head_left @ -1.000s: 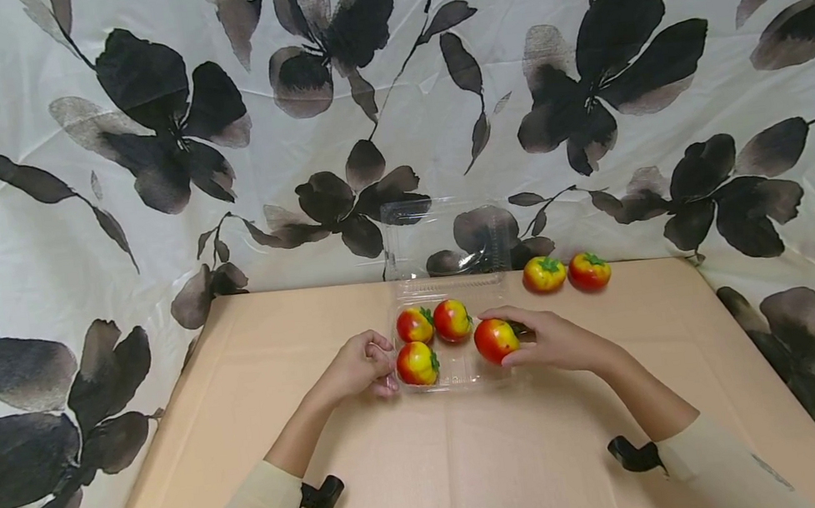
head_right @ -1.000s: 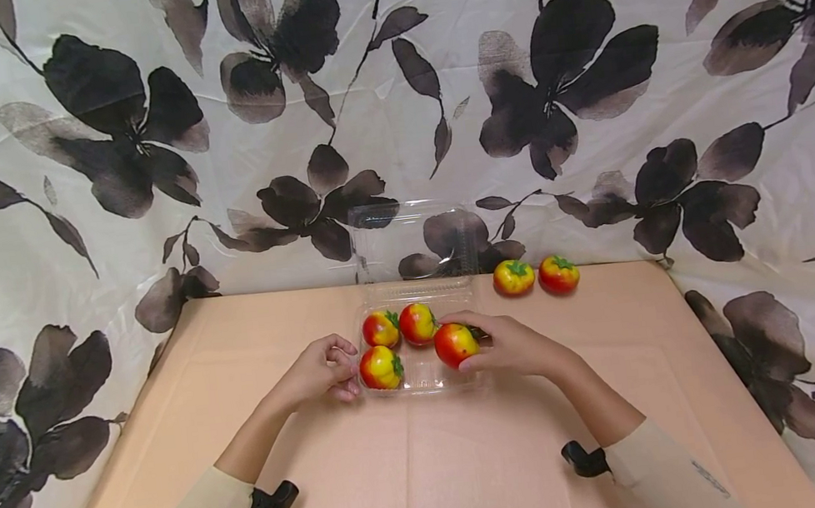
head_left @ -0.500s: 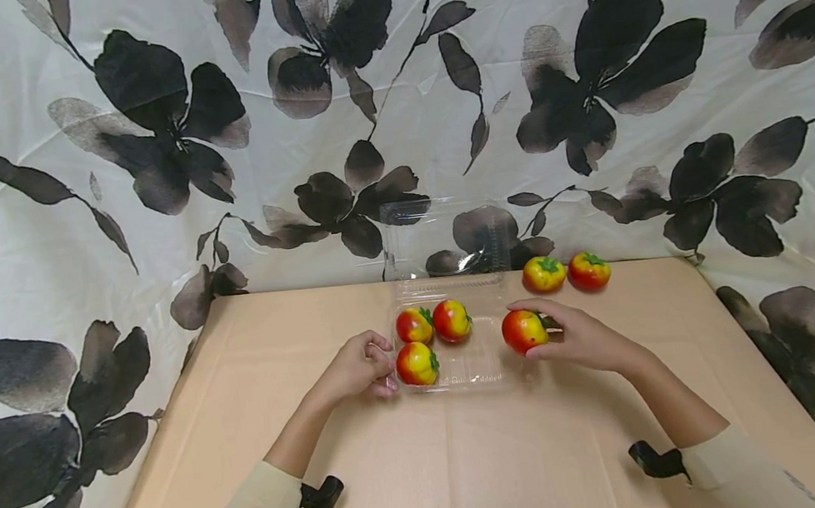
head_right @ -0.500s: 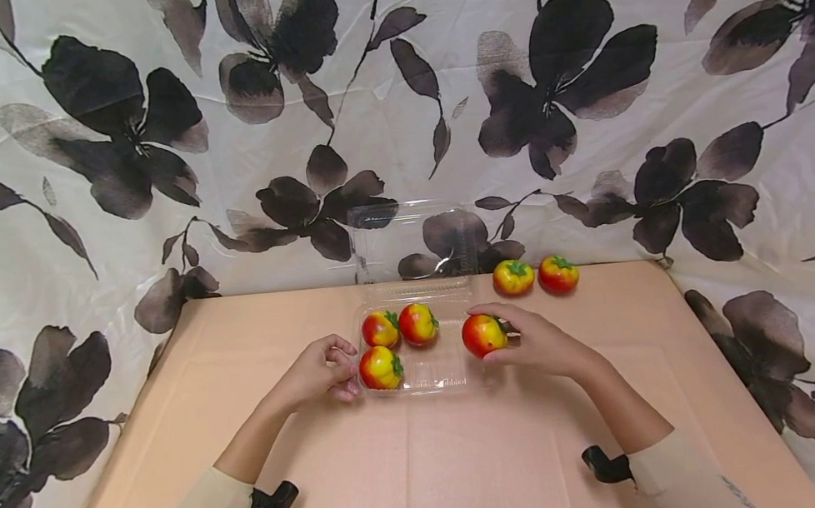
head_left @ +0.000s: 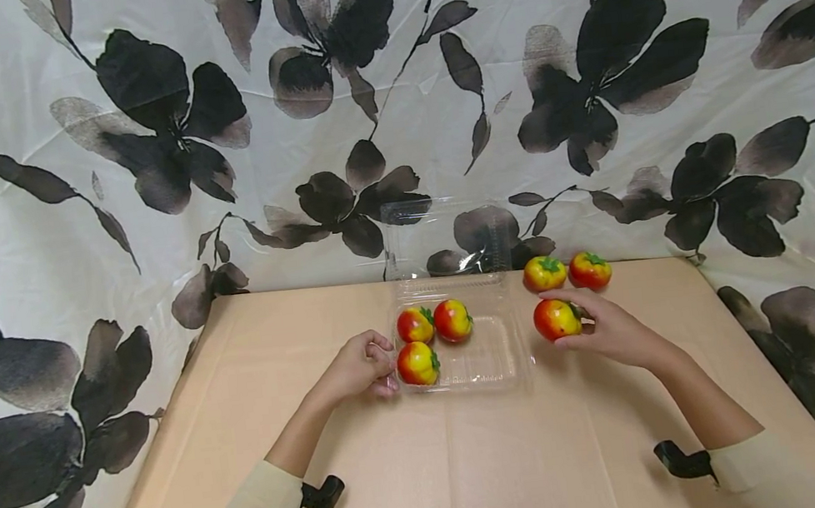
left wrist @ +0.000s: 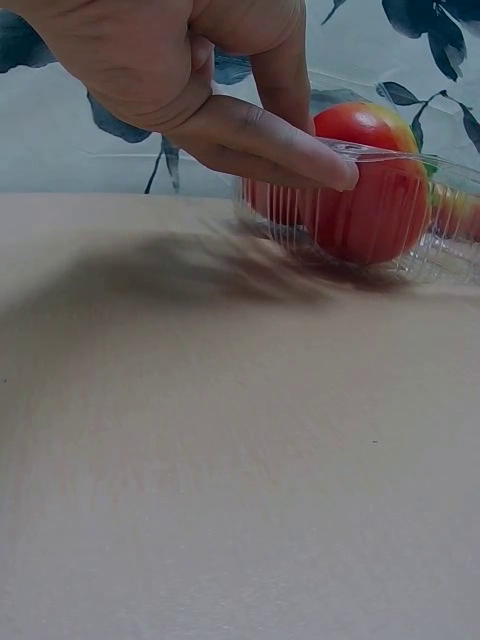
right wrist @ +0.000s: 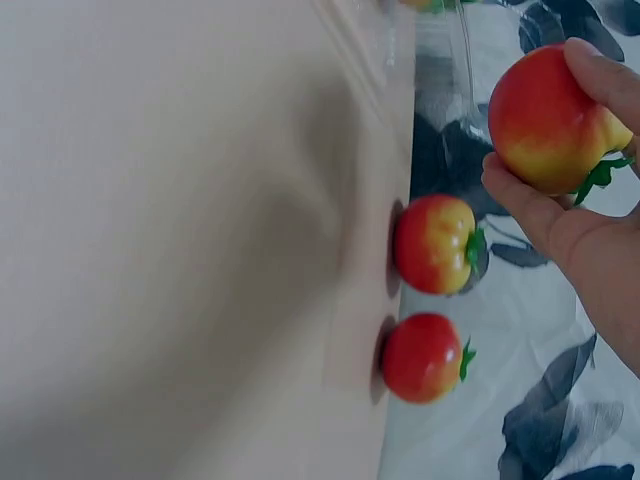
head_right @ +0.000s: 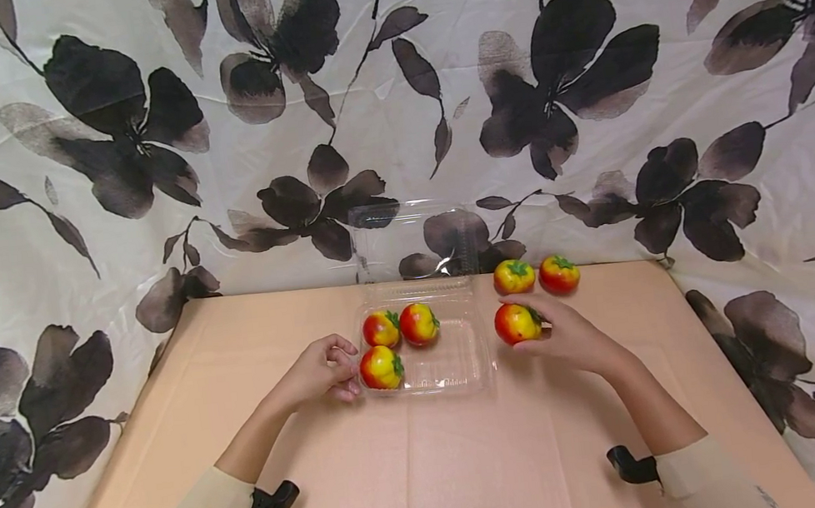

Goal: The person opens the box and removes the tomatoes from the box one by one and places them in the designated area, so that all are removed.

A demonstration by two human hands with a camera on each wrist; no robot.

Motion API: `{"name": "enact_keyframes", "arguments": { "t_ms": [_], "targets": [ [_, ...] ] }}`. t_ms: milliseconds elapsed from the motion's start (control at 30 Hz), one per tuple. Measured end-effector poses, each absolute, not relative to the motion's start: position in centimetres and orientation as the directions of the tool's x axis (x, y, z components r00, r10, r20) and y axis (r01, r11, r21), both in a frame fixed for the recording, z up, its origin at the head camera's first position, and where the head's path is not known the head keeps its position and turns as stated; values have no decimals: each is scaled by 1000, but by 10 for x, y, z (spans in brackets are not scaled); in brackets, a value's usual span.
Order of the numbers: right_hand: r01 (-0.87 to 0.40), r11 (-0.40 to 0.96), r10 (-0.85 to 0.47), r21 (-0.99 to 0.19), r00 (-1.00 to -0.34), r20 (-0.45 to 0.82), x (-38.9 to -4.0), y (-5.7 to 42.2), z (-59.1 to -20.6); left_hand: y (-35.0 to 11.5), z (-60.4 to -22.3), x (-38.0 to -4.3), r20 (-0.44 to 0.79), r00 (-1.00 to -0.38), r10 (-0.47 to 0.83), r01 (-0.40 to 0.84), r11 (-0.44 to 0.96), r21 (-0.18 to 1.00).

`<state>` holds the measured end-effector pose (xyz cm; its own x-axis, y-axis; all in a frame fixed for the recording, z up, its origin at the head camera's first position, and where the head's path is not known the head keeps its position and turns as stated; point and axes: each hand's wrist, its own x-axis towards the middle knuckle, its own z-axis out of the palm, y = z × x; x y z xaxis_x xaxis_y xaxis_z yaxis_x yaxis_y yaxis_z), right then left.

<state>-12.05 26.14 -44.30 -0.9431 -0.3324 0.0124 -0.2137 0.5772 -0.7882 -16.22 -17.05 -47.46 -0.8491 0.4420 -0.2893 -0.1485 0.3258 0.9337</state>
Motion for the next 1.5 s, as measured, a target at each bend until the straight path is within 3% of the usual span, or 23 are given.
{"name": "enact_keyframes", "arguments": {
  "t_ms": [467, 733, 1500],
  "targets": [
    [-114, 633, -172, -766, -985, 4, -120, 303, -441, -169, -474, -163, -285, -852, 439, -144, 328, 934],
    [-137, 654, -132, -744, -989, 65, -123, 325, -452, -170, -476, -163, -285, -853, 436, -150, 318, 936],
    [-37, 790, 3, -612, -998, 64, -144, 376, -450, -172, -478, -163, -280, -851, 443, -139, 324, 936]
  ]
}}
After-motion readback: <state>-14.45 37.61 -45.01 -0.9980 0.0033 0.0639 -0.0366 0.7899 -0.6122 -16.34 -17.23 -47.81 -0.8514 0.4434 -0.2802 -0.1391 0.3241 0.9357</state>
